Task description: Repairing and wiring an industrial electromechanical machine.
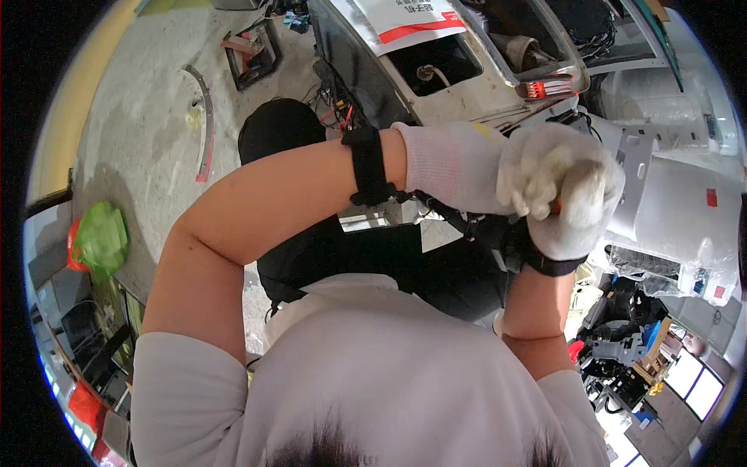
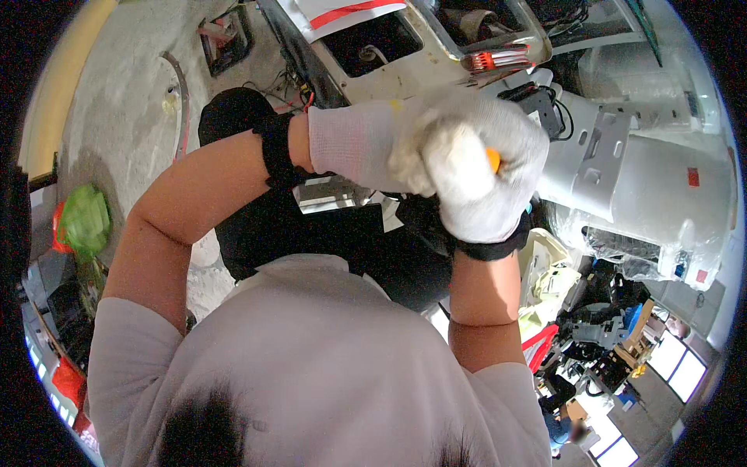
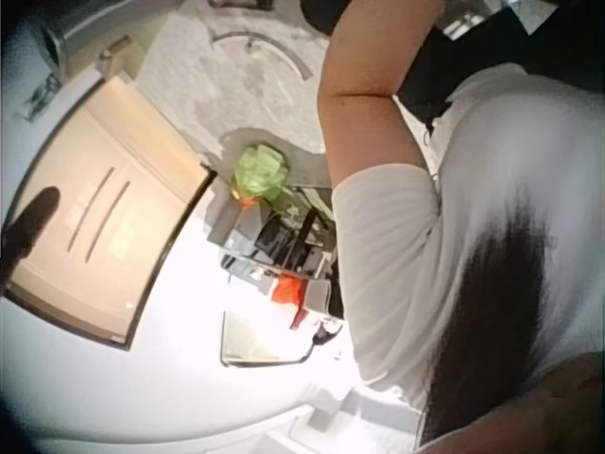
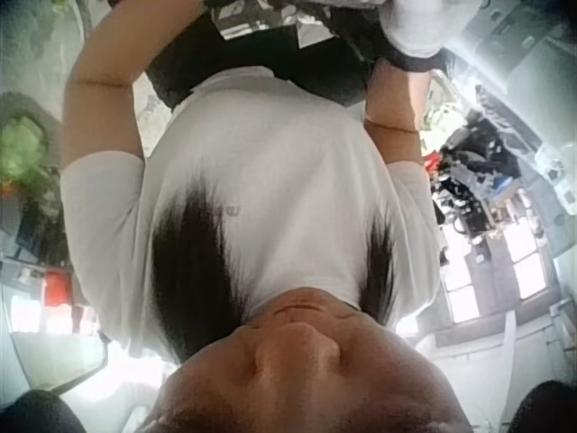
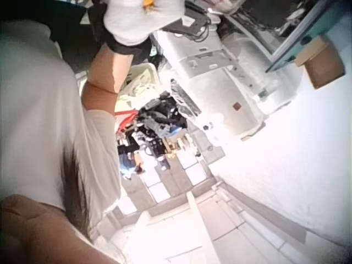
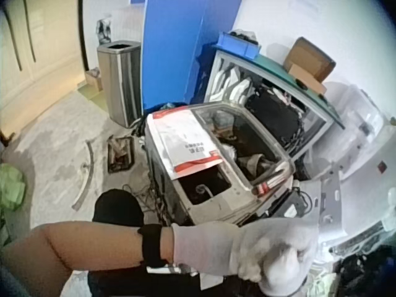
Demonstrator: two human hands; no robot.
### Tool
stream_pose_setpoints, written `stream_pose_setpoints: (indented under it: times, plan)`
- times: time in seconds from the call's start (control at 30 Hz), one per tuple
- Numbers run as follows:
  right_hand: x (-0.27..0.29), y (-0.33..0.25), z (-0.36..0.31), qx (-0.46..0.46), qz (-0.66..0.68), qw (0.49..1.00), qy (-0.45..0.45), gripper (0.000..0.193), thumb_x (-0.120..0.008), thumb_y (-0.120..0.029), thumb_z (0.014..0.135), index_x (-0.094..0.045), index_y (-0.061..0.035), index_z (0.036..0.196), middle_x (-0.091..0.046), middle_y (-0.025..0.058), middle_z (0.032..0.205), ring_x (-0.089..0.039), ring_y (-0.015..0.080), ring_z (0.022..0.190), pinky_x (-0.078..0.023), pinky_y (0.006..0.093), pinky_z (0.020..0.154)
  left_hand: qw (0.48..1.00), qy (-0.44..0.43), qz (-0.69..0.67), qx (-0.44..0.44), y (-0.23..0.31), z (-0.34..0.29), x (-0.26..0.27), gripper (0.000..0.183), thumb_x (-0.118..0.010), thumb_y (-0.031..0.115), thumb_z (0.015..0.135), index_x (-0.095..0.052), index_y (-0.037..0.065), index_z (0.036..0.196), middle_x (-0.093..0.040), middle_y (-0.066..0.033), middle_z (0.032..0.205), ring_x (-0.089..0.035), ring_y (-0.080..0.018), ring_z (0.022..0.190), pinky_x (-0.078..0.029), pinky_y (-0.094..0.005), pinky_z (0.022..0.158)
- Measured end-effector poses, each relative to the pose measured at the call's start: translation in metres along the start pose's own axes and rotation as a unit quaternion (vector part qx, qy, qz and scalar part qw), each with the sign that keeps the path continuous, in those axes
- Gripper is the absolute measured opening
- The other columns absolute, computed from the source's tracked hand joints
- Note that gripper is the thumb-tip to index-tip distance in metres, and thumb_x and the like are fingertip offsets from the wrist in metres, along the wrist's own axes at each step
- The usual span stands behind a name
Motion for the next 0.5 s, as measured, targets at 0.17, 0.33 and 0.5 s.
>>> stream_pose_setpoints:
  times: [0.17, 0.33, 0.5]
  plan:
    - [-0.007, -0.002, 0.011, -0.046, 0.083, 0.995, -0.007, 0.048, -0.056, -0.041, 0.097, -0.049, -0.0032, 0.069, -0.043, 0.0042, 0.055, -0.039, 0.0147, 0.045, -0.032, 0.0293, 0.038, 0.991, 0.113, -0.049, -0.053, 0.0, 0.005, 0.006, 0.035, -0.054, 0.042, 0.092, -0.065, 0.011, 0.104, -0.068, -0.0168, 0.101, -0.064, -0.0363, 0.094, -0.05, -0.0426, 0.086]
    - [-0.026, -0.015, -0.001, -0.081, -0.08, 0.947, 0.299, 0.045, -0.052, -0.036, 0.101, -0.055, 0.0023, 0.078, -0.048, 0.0067, 0.058, -0.046, 0.0168, 0.05, -0.041, 0.0303, 0.049, 0.983, -0.137, -0.022, 0.124, 0.006, 0.021, 0.013, 0.031, -0.065, 0.031, 0.088, -0.064, 0.01, 0.111, -0.068, -0.0148, 0.104, -0.064, -0.0332, 0.098, -0.052, -0.0407, 0.088]
    - [-0.03, -0.015, -0.009, -0.091, -0.074, 0.922, 0.368, 0.045, -0.051, -0.036, 0.101, -0.056, 0.0042, 0.08, -0.048, 0.0075, 0.059, -0.046, 0.0167, 0.05, -0.043, 0.0322, 0.049, 0.984, -0.098, 0.064, 0.135, 0.015, 0.016, 0.003, 0.03, -0.06, 0.035, 0.087, -0.065, 0.01, 0.104, -0.068, -0.0153, 0.098, -0.064, -0.0345, 0.095, -0.052, -0.0409, 0.084]
Point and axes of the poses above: each hand's wrist, its own z-axis towards the middle knuckle, its own x-axis out of the back of the hand, y = z × x, the point moved 2 cm from there along z, towards the middle knuckle
